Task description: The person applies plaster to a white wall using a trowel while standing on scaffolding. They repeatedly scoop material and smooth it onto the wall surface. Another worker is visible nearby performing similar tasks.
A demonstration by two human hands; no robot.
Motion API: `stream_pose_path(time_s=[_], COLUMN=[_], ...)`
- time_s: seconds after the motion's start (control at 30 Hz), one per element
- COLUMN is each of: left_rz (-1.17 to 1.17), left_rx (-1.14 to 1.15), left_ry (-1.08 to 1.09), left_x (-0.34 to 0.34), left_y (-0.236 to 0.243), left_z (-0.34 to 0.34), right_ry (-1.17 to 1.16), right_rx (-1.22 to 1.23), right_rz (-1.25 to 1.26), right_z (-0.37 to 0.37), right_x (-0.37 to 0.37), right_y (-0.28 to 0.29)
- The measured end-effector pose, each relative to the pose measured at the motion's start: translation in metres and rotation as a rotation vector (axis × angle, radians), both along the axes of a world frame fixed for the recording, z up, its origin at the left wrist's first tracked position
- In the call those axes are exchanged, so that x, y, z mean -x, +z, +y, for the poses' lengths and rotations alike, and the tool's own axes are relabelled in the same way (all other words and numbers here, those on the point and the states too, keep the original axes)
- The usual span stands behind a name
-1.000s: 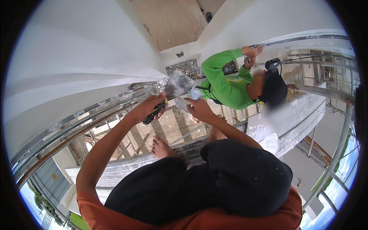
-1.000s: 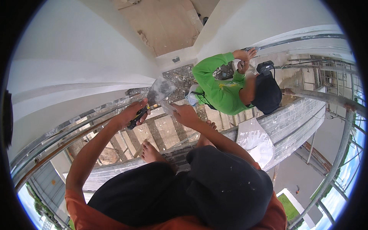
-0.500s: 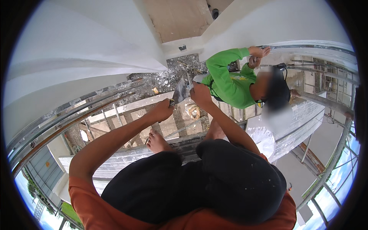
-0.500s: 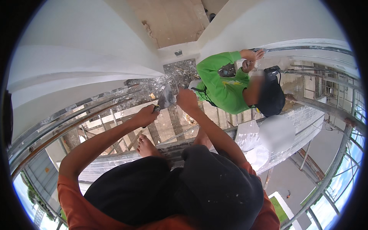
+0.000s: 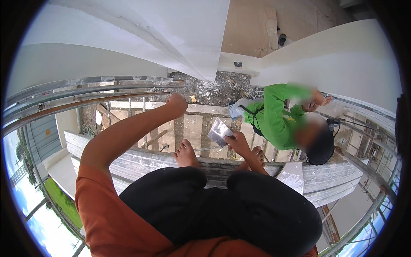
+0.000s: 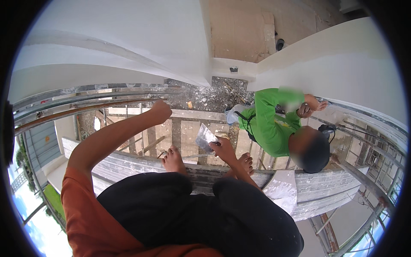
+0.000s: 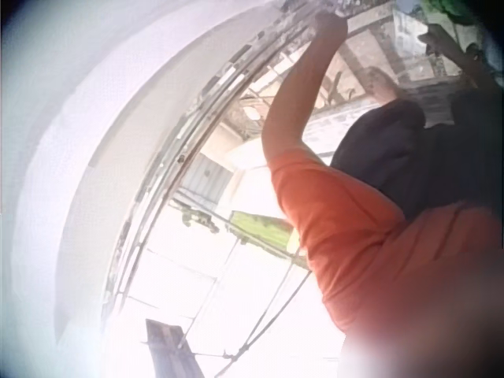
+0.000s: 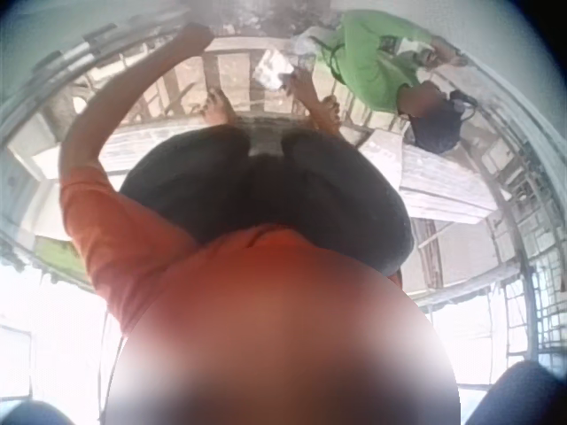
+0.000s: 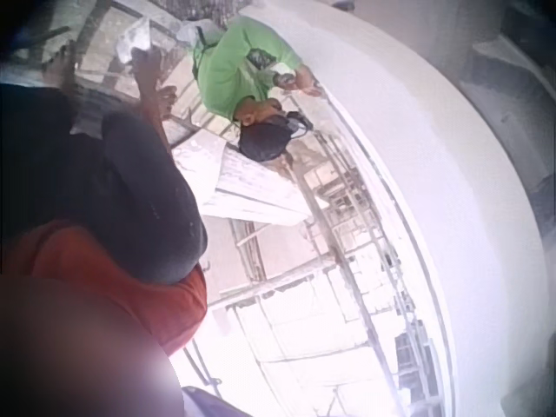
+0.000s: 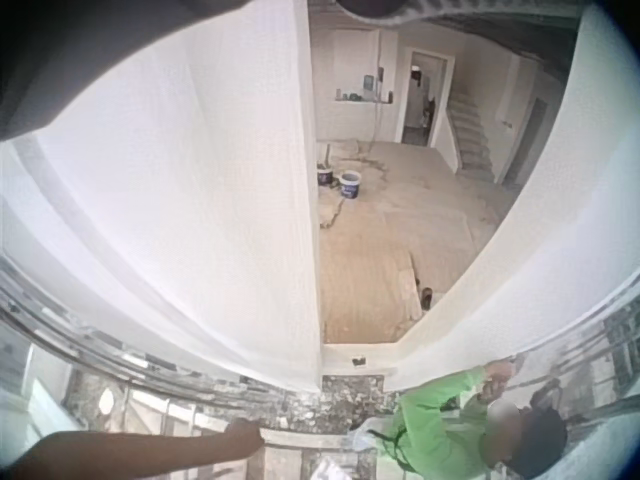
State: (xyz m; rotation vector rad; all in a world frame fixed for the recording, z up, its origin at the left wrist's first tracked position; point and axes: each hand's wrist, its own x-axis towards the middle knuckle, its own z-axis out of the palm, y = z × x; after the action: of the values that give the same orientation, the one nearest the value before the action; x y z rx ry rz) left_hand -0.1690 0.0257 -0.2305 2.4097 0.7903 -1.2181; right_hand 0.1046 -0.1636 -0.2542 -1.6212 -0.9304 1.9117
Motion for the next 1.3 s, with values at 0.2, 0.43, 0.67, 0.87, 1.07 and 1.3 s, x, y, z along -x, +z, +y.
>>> stream_pose_path(time_s=[0.2, 0.43, 0.67, 0.87, 1.07, 1.3], left_rz=[-0.081, -0.158, -0.102, -0.159, -0.129, -0.223], left_rx=[0.001, -0.047, 0.031, 0.013, 0.052, -0.015], left_ry=[0.109, 0.22, 0.32, 0.306, 0.271, 0.259], left_x=[0.036, 0.047, 0.055, 0.06, 0.054, 0.057], left_y=[0.004, 0.015, 0.021, 0.008, 0.006, -0.005], left_z=[0.004, -0.01, -0.022, -0.029, -0.016, -0.015], right_ry=[0.303, 0.22, 0.098, 0.085, 0.038, 0.023], right_rx=[-0.292, -0.948, -1.101, -1.204, -1.244, -1.174], right_rz=[-0.205, -0.411, -0.629, -0.707, -0.704, -0.7], right_z=[0.05, 0.156, 0.196, 0.209, 0.211, 0.204], right_x=[0.001, 0.046, 0.085, 0.095, 0.104, 0.108], right_y=[0.037, 0.115, 0.115, 0.103, 0.1, 0.104])
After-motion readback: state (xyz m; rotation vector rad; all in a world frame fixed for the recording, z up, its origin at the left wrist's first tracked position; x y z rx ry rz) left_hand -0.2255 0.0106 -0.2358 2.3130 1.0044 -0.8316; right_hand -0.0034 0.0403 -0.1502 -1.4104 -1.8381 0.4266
